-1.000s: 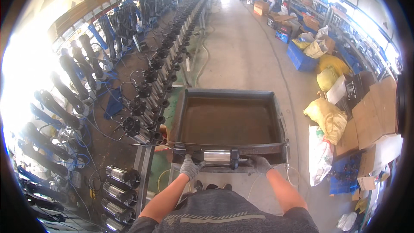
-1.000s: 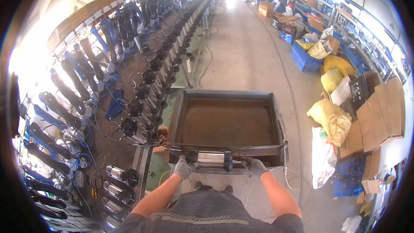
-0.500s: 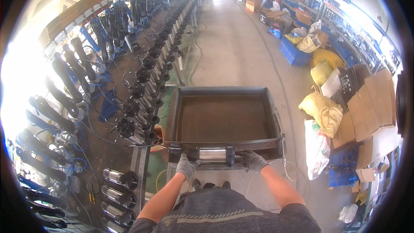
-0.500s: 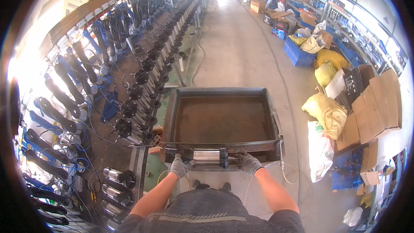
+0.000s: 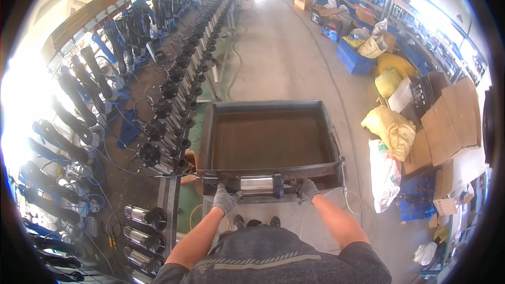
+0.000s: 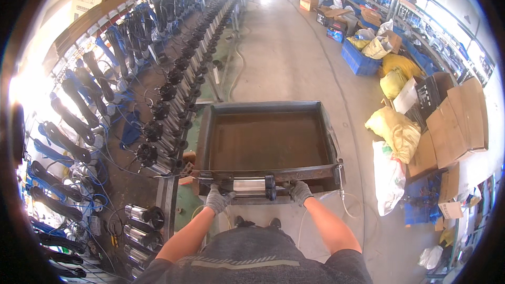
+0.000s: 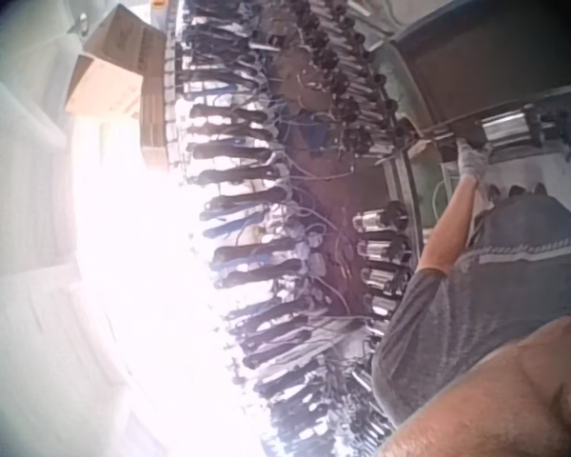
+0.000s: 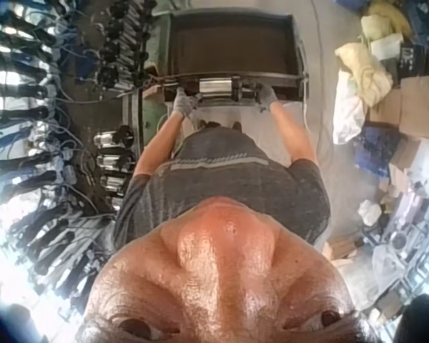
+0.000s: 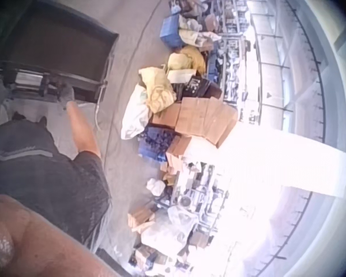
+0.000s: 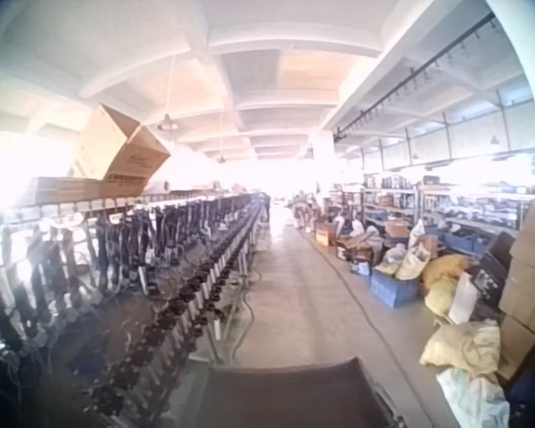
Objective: The person tests submersible pump components by mounting each cylinder into a testing clamp over a water tank, attaching an air line, submerging the unit, lifting it back out, and removing it before repeating the process on subsequent units.
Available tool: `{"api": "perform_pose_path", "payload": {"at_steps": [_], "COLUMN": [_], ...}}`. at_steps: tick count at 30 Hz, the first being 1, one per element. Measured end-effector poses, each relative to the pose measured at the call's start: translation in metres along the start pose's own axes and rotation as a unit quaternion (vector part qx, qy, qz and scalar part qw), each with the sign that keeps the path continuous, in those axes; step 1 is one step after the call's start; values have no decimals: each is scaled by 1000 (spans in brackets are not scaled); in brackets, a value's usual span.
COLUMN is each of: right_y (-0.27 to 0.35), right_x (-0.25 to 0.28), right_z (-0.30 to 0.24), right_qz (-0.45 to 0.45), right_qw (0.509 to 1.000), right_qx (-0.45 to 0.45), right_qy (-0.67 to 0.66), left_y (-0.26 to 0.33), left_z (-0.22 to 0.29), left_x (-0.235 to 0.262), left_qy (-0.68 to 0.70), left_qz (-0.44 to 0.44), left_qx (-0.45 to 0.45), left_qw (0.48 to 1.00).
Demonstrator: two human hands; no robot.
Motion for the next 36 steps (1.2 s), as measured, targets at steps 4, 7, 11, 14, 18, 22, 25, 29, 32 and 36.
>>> {"api": "perform_pose_path", "payload": {"at_steps": [4,7,11,14,18,22,25,29,32,36], "right_y": [32,41,30,26,13,1,4,11,9,6], "right_x": [24,41,45,36,33,1,1,24,30,28], "right_z": [-28,-47,-76,-74,-58,-27,-44,-67,-78,-40], "right_qz": [37,21,6,-77,-56,-165,-227,-207,-138,-76], "right_qw": [988,976,966,995,984,940,912,975,978,991], "right_qx": [33,19,75,54,87,-172,-141,51,138,55], "right_qy": [144,217,248,41,144,-246,-312,-63,-77,-92], "left_y": [-9,-10,-2,8,7,-9,-3,-2,4,7], "left_z": [-23,-28,-19,-45,-49,-51,-35,-5,-1,11], "left_x": [-11,-14,-14,-27,-47,-22,-20,-4,-2,1], "left_qy": [3,-55,254,572,807,442,454,200,256,167], "left_qz": [-40,-54,-25,8,-72,-65,-13,-3,-8,-10], "left_qx": [67,79,153,372,462,186,215,98,99,49], "left_qw": [997,994,955,731,362,875,865,975,962,985]}}
Point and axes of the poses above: each hand's wrist, its own y-axis away from the middle knuckle, its own x-axis out of the back of the hand, z = x × y, the point moved 9 cm from there along -y, towards the middle knuckle, and after that the axes turned 9 degrees about z, right-handed, at the moved point
